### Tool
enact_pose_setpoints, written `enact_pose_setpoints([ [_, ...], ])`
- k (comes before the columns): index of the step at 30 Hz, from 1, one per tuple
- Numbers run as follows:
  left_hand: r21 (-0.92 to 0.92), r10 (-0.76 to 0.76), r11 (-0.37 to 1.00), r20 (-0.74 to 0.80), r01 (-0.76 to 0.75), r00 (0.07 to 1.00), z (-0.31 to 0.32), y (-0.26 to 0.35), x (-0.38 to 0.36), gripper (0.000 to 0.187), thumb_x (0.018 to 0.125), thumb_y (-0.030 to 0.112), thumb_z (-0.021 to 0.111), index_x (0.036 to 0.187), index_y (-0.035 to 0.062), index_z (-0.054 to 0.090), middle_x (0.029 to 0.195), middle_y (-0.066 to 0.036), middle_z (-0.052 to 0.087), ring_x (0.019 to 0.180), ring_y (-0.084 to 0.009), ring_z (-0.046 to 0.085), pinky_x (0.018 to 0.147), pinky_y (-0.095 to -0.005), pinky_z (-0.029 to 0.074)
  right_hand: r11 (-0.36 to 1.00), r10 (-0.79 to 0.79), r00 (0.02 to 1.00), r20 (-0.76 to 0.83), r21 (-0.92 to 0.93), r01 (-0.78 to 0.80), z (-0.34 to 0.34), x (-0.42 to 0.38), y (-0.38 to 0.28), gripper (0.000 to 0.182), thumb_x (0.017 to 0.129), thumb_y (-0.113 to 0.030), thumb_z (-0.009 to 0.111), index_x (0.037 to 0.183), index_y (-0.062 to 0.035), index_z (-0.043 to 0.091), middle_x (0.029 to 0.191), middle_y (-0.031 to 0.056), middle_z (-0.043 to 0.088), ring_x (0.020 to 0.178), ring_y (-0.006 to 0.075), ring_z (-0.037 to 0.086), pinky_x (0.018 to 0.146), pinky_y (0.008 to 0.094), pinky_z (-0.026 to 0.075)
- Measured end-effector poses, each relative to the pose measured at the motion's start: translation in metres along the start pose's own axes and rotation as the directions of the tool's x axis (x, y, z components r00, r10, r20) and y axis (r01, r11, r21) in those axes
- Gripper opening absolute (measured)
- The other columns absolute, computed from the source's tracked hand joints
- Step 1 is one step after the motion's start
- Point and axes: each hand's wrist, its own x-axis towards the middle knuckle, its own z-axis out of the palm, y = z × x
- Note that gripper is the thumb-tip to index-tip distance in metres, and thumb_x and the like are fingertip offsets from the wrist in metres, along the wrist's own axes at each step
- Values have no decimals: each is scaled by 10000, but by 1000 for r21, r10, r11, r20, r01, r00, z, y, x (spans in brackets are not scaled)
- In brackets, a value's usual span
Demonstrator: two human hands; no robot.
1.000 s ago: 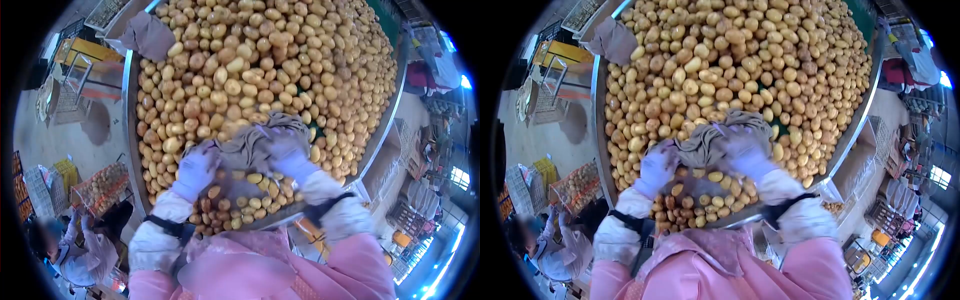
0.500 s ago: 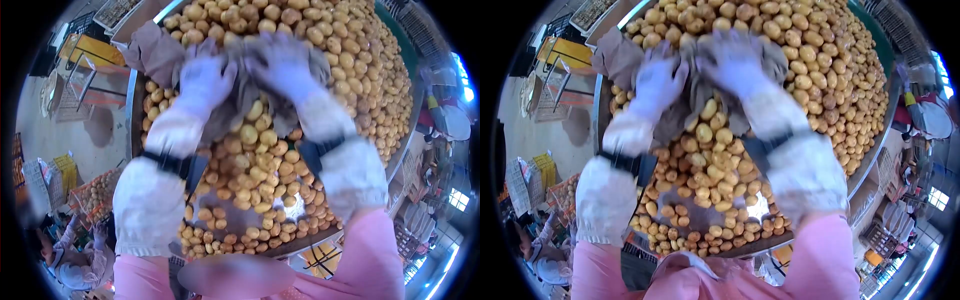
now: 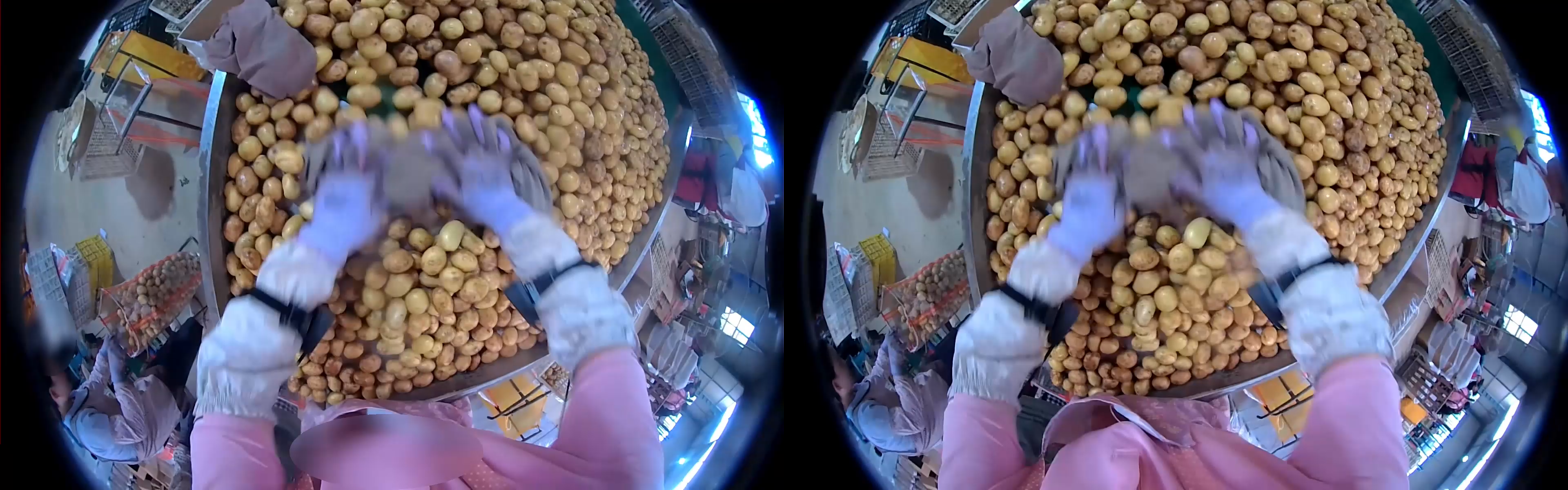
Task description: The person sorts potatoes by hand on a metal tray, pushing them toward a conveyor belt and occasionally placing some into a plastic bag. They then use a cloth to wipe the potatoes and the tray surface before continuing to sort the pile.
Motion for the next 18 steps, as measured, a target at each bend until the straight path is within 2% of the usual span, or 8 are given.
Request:
enact_pose_setpoints([
  [2,-34,-114,993,-116,111,987,14,-7,47,595,800,202,712,1386,154,625,1498,-277,469,1337,-513,455,1086,-570,432,986,161,980,-121,59,-155,15,37,15,462,921,-417,644,1365,-290,641,1507,155,505,1442,421,385,1108,611,340],
  [4,-32,-42,999,-33,41,999,-6,-14,40,546,830,217,705,1361,122,619,1246,-217,621,1163,-453,575,971,-587,466,950,242,970,-21,206,-233,0,18,8,370,913,-427,644,1223,-227,676,1259,148,625,1198,404,560,1002,553,419],
  [5,-151,-7,989,-37,2,999,-9,-21,8,515,838,221,696,1339,118,633,1169,-204,646,1118,-443,597,947,-587,472,968,101,993,-59,238,-85,-6,-21,-2,316,883,-410,671,1124,-205,683,1107,132,625,1059,383,590,944,528,445],
  [9,-106,93,992,214,-72,972,-47,28,-115,495,836,258,698,1308,110,680,1236,-247,625,1158,-469,591,1042,-618,431,985,54,995,88,161,-67,-37,-102,-76,325,891,-327,663,1210,-289,711,1464,142,565,1458,369,424,1128,681,305],
  [11,11,-76,997,129,75,989,-20,35,-82,297,843,283,695,1079,106,731,1102,-258,666,1037,-433,643,843,-539,535,980,137,991,0,145,-135,-7,-47,-73,306,909,-278,627,1205,-258,700,1389,139,608,1380,361,494,1060,637,384],
  [13,-6,-147,989,-27,147,989,-11,21,-37,376,851,344,726,1119,81,711,1031,-256,671,932,-446,649,797,-537,531,963,187,959,-215,235,-135,8,0,-50,285,904,-193,621,1182,-170,676,1178,132,679,1110,347,629,861,520,515],
  [16,-281,-145,935,257,217,955,-69,36,-88,464,852,307,738,1248,72,678,1178,-245,646,1076,-460,612,910,-547,503,903,203,979,-36,393,-172,-15,-100,-70,334,812,-168,723,1144,-144,698,1107,112,671,942,334,608,777,514,500],
  [18,-188,-22,978,343,92,939,-106,58,-173,509,838,282,763,1292,73,665,1289,-231,619,1195,-465,568,1012,-572,459,994,9,996,86,105,-18,-17,-196,-119,416,801,-281,753,1215,-298,730,1302,83,662,1216,334,564,910,592,433],
])
